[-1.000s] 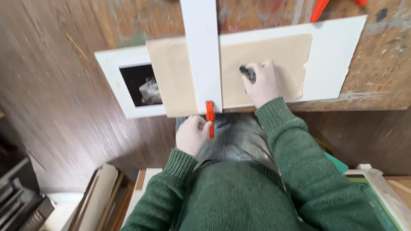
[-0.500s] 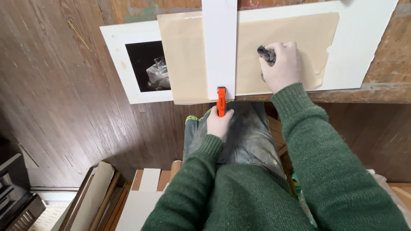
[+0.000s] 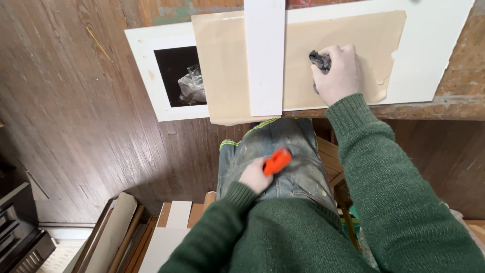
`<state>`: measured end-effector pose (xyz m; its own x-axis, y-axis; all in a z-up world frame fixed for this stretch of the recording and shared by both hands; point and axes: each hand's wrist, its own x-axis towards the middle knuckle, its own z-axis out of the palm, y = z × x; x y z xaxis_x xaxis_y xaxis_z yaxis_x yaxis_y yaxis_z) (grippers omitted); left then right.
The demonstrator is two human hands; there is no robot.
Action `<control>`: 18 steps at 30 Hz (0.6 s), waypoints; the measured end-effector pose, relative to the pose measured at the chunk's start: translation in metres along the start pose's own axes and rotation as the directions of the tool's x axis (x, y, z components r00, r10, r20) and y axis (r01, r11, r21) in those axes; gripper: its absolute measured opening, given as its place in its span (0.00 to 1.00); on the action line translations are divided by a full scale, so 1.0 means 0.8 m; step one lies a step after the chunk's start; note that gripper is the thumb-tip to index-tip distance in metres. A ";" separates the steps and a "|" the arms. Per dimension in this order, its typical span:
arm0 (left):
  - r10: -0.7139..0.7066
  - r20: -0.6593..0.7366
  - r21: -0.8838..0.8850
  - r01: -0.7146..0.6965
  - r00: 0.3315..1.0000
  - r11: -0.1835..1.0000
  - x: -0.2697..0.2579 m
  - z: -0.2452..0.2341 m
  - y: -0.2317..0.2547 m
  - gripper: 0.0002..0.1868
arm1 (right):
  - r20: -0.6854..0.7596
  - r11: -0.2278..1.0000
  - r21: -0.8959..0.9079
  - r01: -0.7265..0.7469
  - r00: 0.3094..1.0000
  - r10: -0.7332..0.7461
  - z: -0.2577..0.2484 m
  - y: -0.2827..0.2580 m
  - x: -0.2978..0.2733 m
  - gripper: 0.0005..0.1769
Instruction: Mounting photographs onto a backing board using adhesive paper and a utility knife.
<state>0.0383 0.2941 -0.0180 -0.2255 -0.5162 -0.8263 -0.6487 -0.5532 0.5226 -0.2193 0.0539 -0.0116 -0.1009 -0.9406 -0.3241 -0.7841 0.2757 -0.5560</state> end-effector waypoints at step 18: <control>0.693 -0.193 0.875 -0.198 0.694 0.442 0.217 -0.485 0.180 0.24 | 0.125 0.989 -0.041 -0.144 0.981 0.148 -0.014 -0.017 0.012 0.13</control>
<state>0.1879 -0.1294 -0.0048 -0.4664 -0.8679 -0.1710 -0.8777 0.4302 0.2109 -0.2167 0.0386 0.0016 -0.1386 -0.8575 -0.4954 -0.7861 0.3995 -0.4717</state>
